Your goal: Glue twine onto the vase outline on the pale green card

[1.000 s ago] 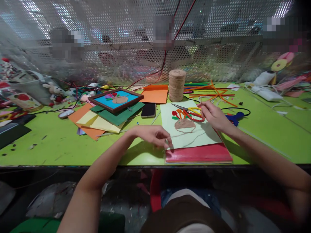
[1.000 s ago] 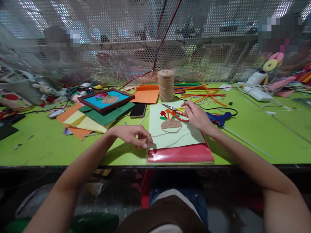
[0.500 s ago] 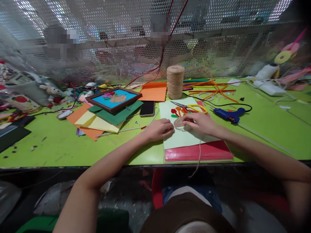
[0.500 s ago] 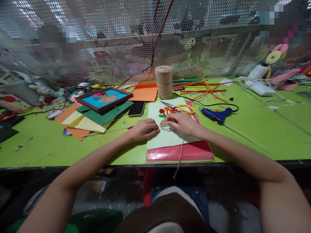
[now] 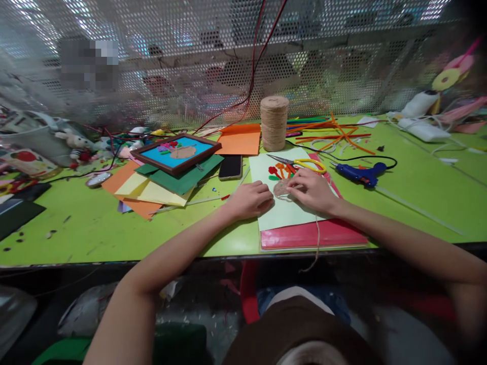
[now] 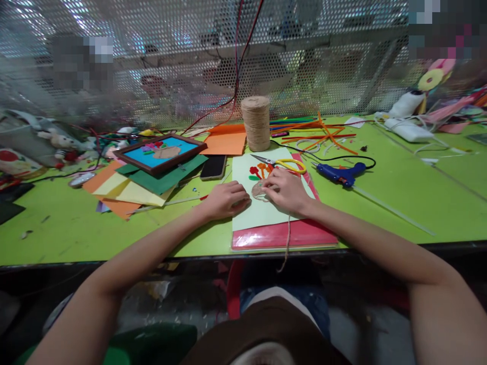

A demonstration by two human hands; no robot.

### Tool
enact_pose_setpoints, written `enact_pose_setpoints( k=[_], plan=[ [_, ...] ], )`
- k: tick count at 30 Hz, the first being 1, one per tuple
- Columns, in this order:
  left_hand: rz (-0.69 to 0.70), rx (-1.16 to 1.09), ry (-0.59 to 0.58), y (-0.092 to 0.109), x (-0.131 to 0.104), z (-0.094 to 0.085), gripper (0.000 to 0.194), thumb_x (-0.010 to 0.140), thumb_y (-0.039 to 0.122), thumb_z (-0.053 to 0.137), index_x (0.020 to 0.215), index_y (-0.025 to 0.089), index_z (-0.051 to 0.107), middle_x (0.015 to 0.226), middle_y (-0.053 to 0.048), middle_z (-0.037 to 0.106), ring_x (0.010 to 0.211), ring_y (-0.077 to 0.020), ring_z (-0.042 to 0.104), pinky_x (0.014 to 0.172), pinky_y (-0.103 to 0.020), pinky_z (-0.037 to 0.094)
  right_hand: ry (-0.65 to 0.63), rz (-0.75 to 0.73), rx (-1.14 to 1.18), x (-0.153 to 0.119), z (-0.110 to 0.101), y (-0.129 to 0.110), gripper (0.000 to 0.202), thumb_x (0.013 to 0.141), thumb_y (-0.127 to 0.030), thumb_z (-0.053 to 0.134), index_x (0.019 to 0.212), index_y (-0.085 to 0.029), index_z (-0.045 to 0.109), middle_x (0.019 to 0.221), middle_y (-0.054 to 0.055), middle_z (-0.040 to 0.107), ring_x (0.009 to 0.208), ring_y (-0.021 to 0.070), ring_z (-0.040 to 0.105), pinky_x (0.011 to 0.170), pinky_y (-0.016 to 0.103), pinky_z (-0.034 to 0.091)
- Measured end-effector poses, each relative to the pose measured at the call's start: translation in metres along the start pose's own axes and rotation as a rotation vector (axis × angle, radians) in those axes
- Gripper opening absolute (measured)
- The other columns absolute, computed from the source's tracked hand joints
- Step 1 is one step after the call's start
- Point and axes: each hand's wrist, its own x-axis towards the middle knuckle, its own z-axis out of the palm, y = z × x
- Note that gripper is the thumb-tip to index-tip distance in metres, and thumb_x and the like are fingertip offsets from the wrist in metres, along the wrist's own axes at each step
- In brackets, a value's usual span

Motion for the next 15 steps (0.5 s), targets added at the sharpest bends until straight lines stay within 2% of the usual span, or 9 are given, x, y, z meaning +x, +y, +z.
enact_pose_setpoints(
  k=[6,12,15],
  plan=[
    [0.064,0.049,0.13,-0.0023,-0.0007,0.0066,0.027,0.098,0.031,0.045,0.086,0.018,0.066,0.081,-0.005,0.066,0.076,-0.0166,0.053,0.058,-0.03,0.032,-0.001,0.029,-0.022,0.0,0.0055,0.0037,0.02,0.086,-0.034,0.06,0.08,-0.02,0.073,0.077,0.005,0.061,0.078,0.0181,0.053,0.069,0.032,0.039],
    [0.063,0.051,0.125,-0.0029,-0.0008,0.0069,0.026,0.098,0.031,0.045,0.092,0.018,0.067,0.084,-0.005,0.066,0.077,-0.0161,0.054,0.06,-0.029,0.035,-0.037,0.059,-0.08,-0.0016,0.0064,0.0035,0.017,0.083,-0.032,0.062,0.079,-0.019,0.072,0.078,0.006,0.062,0.082,0.0196,0.054,0.07,0.032,0.039],
    [0.055,0.053,0.093,-0.002,-0.0006,0.0057,0.026,0.098,0.03,0.044,0.103,0.019,0.067,0.089,-0.006,0.068,0.08,-0.0165,0.055,0.061,-0.028,0.036,-0.057,0.064,-0.099,-0.0018,0.0063,0.0024,0.018,0.083,-0.032,0.061,0.078,-0.019,0.072,0.08,0.007,0.063,0.083,0.0203,0.055,0.071,0.032,0.04]
  ],
)
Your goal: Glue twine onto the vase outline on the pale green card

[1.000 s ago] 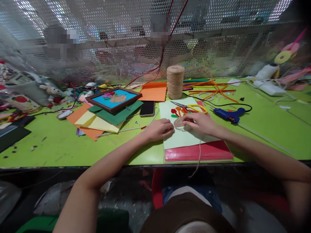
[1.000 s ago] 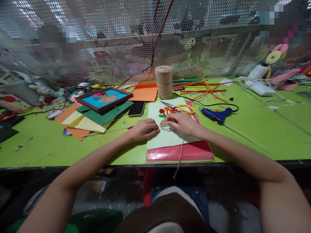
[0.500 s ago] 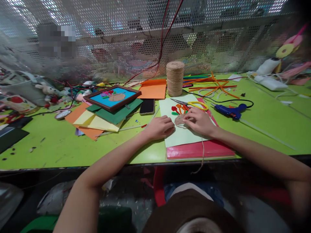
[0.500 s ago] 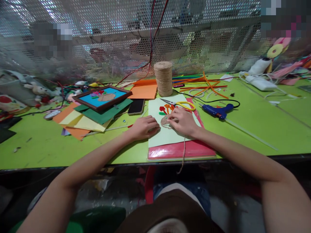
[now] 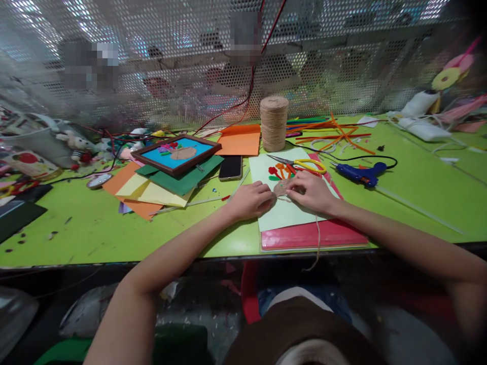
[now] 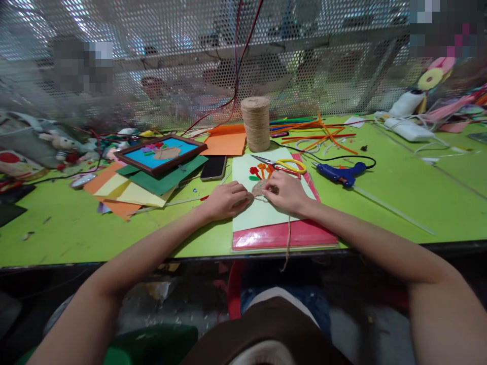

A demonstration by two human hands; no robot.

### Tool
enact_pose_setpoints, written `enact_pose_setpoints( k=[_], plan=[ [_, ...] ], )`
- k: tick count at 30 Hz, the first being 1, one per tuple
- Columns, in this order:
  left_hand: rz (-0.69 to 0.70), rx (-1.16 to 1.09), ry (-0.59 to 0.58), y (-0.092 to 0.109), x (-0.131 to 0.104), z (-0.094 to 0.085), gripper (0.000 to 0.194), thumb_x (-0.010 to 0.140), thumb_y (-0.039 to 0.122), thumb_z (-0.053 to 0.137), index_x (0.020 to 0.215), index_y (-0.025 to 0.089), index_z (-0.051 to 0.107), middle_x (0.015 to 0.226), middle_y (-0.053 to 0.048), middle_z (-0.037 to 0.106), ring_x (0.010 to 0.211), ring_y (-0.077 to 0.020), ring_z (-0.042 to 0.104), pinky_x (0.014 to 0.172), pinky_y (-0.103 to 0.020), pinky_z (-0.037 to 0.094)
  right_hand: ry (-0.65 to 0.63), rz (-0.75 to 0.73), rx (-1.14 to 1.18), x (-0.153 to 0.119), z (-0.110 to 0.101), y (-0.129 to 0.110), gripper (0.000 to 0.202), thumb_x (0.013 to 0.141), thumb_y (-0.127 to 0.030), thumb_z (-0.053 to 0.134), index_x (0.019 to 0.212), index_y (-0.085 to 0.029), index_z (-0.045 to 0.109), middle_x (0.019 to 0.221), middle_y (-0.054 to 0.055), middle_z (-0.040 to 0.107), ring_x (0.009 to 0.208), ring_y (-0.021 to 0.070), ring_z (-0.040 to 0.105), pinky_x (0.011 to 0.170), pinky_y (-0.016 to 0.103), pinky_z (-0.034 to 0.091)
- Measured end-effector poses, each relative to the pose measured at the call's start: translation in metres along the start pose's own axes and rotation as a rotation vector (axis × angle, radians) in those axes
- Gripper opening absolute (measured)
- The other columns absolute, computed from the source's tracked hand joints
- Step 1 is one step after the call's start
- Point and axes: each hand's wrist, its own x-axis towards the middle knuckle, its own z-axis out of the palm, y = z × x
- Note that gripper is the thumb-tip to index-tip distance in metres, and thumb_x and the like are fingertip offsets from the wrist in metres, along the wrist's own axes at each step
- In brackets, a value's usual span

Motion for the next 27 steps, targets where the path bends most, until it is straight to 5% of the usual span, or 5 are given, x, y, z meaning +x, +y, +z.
enact_pose_setpoints(
  k=[9,27],
  plan=[
    [-0.013,0.025,-0.058,0.003,0.0,-0.002,0.033,0.1,0.032,0.041,0.119,0.02,0.065,0.095,-0.007,0.068,0.084,-0.0176,0.056,0.062,-0.027,0.04,-0.048,0.02,-0.028,0.001,0.0,-0.001,0.018,0.083,-0.031,0.061,0.077,-0.018,0.071,0.08,0.007,0.064,0.085,0.0203,0.054,0.072,0.032,0.04],
    [0.01,0.11,-0.069,0.012,0.011,-0.009,0.028,0.099,0.029,0.043,0.098,0.017,0.068,0.1,-0.008,0.068,0.093,-0.0205,0.058,0.071,-0.032,0.047,-0.15,0.194,-0.017,0.007,-0.02,0.008,0.024,0.083,-0.042,0.062,0.092,-0.021,0.072,0.088,0.004,0.071,0.077,0.0174,0.059,0.064,0.029,0.036]
  ],
)
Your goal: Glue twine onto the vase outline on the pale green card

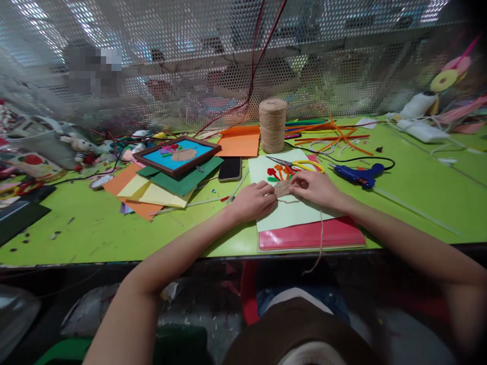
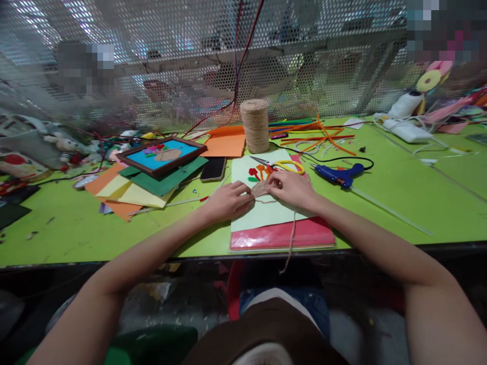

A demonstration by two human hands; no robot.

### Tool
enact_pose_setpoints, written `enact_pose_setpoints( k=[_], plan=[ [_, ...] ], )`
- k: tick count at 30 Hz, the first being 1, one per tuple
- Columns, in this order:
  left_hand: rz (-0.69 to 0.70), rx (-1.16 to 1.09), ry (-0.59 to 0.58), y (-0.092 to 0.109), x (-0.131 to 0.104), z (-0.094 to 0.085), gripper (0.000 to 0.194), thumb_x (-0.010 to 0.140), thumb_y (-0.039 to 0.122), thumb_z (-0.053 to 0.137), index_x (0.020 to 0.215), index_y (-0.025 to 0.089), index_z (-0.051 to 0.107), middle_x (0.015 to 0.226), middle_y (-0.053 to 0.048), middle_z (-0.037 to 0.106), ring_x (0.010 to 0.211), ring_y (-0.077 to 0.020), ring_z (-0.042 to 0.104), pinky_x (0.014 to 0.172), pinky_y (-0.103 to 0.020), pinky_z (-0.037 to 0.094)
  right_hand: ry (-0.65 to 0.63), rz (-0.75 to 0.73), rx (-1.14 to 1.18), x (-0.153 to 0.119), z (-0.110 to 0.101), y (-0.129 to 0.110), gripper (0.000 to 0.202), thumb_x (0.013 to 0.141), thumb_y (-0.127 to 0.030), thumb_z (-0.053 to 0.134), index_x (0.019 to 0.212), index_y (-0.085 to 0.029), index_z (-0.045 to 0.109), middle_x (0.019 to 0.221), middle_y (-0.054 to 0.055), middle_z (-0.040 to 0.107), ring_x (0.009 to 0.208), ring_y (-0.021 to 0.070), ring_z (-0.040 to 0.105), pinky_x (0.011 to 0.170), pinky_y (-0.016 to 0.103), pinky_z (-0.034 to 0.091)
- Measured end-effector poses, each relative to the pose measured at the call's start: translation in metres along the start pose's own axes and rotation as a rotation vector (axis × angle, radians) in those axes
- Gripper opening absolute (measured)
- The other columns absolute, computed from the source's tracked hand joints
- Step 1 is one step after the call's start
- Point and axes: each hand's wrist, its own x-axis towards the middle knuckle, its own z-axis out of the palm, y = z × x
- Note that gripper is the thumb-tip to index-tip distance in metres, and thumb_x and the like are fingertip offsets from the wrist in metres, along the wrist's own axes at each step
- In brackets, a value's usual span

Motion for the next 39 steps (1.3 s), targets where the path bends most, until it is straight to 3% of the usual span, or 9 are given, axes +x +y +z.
enact_pose_setpoints(
  k=[10,24,30,39],
  plan=[
    [0.03,-0.219,0.087,0.001,0.003,0.008,0.022,0.098,0.025,0.045,0.098,0.015,0.065,0.109,-0.009,0.072,0.111,-0.0198,0.063,0.092,-0.034,0.054,-0.026,0.055,0.085,0.0,-0.006,0.005,0.013,0.075,-0.033,0.068,0.08,-0.021,0.069,0.082,0.002,0.071,0.074,0.0172,0.059,0.063,0.028,0.038],
    [-0.037,-0.196,-0.02,0.003,0.002,0.009,0.03,0.1,0.03,0.037,0.104,0.015,0.062,0.107,-0.012,0.069,0.103,-0.0203,0.064,0.084,-0.033,0.052,-0.057,0.085,-0.07,-0.002,-0.006,-0.001,0.012,0.074,-0.033,0.066,0.078,-0.022,0.069,0.081,0.002,0.073,0.072,0.0168,0.059,0.06,0.027,0.032],
    [-0.016,-0.141,-0.062,0.002,0.004,0.007,0.04,0.101,0.037,0.038,0.131,0.019,0.057,0.11,-0.01,0.067,0.1,-0.0219,0.062,0.08,-0.034,0.048,-0.1,0.087,-0.128,0.006,-0.006,-0.001,0.013,0.073,-0.032,0.066,0.082,-0.023,0.07,0.084,0.001,0.073,0.07,0.0156,0.058,0.056,0.027,0.03],
    [0.064,-0.137,-0.078,0.0,0.027,-0.003,0.038,0.102,0.036,0.036,0.107,0.019,0.069,0.106,-0.009,0.068,0.097,-0.0188,0.061,0.079,-0.032,0.044,-0.249,0.0,0.145,0.019,-0.02,0.024,0.014,0.069,-0.031,0.067,0.076,-0.018,0.068,0.074,0.001,0.069,0.068,0.0143,0.058,0.061,0.025,0.04]
  ],
)
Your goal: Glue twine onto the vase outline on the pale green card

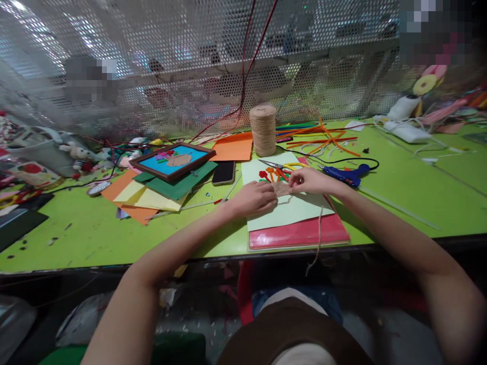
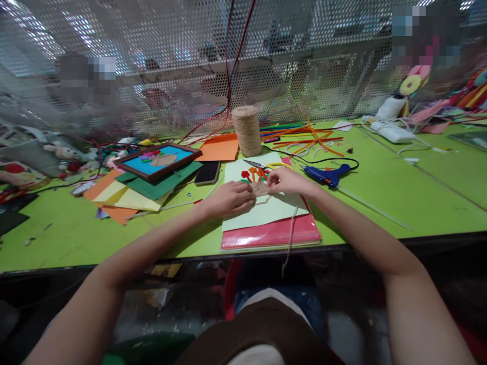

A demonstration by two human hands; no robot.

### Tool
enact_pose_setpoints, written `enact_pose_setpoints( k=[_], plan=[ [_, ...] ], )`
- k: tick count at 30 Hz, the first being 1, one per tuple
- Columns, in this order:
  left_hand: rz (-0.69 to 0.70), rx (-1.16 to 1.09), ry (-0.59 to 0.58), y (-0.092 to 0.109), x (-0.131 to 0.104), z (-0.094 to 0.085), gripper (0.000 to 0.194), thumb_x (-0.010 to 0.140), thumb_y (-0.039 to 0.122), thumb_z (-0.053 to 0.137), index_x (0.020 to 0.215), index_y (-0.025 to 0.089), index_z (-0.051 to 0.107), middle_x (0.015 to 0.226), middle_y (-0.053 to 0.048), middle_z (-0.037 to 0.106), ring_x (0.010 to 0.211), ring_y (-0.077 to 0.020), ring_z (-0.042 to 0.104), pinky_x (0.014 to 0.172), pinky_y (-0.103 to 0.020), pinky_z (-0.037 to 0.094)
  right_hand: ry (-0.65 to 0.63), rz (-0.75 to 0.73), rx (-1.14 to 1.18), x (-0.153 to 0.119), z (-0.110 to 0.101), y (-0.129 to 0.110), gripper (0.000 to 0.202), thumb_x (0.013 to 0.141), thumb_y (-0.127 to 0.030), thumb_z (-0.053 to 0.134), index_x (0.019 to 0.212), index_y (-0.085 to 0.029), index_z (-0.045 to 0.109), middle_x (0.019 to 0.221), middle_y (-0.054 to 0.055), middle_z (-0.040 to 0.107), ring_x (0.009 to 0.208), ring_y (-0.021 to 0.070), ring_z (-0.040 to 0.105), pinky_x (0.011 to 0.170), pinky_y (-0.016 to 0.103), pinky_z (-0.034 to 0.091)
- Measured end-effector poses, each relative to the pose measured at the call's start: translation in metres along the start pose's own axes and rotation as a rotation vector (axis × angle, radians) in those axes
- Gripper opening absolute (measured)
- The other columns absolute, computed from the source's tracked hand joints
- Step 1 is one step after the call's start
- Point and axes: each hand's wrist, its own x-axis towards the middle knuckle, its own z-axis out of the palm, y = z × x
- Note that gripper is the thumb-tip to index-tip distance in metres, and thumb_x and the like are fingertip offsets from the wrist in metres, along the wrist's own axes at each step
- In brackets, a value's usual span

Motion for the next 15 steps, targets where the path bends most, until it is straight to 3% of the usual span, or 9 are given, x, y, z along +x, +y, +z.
enact_pose_setpoints(
  k=[7,15],
  plan=[
    [0.044,0.047,0.043,0.003,0.017,0.016,0.045,0.102,0.044,0.03,0.103,0.016,0.066,0.1,-0.011,0.066,0.094,-0.0221,0.056,0.078,-0.035,0.043,-0.007,0.06,0.028,-0.003,-0.002,0.005,0.011,0.066,-0.025,0.068,0.074,-0.018,0.067,0.07,0.0,0.067,0.064,0.0142,0.058,0.06,0.026,0.042],
    [0.044,0.048,0.016,0.004,0.02,0.012,0.045,0.102,0.043,0.031,0.103,0.018,0.068,0.101,-0.011,0.065,0.095,-0.0217,0.055,0.079,-0.034,0.042,0.021,0.123,-0.227,-0.007,-0.001,-0.006,0.011,0.07,-0.027,0.069,0.08,-0.022,0.071,0.08,0.0,0.072,0.073,0.0172,0.062,0.06,0.027,0.038]
  ],
)
